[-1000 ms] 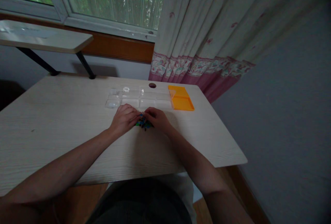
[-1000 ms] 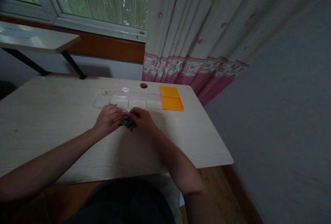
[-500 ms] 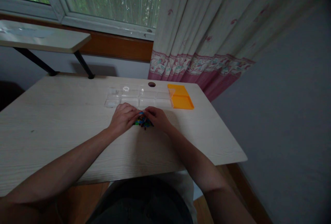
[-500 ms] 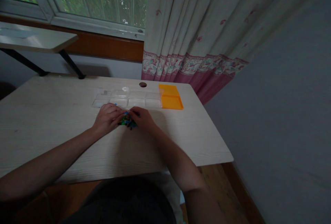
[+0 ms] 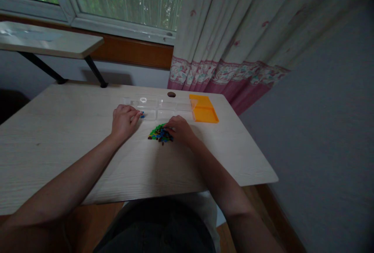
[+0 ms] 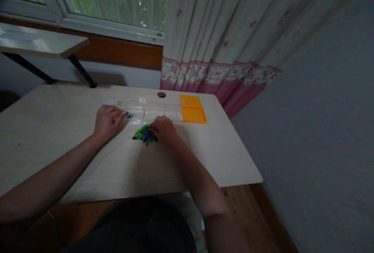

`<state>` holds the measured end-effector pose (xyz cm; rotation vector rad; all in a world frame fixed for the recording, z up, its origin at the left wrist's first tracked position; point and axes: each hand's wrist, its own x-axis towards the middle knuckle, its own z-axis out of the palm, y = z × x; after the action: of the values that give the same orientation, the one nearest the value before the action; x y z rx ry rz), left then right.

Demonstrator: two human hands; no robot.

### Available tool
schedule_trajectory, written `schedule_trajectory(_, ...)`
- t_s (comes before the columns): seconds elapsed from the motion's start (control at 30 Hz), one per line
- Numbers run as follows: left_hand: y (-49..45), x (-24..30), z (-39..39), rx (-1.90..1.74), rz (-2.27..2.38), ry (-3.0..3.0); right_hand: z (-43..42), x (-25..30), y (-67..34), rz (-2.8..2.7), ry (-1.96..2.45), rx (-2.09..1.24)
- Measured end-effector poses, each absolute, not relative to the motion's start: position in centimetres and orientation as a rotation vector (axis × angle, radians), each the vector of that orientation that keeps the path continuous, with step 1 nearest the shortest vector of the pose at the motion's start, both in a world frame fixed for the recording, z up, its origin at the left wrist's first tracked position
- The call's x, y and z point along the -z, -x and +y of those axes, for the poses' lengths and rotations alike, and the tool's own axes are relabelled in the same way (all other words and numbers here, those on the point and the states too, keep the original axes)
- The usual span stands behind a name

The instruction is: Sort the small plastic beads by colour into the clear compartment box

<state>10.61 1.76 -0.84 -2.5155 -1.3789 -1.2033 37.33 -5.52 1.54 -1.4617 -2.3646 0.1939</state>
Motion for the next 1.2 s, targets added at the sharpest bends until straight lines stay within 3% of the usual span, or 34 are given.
schedule_trajectory(1.2, -10.36, 1.41, 2.07, 1.168, -1.531, 2.405, -5.65, -1.67, -37.02, -2.454, 1.574, -0.065)
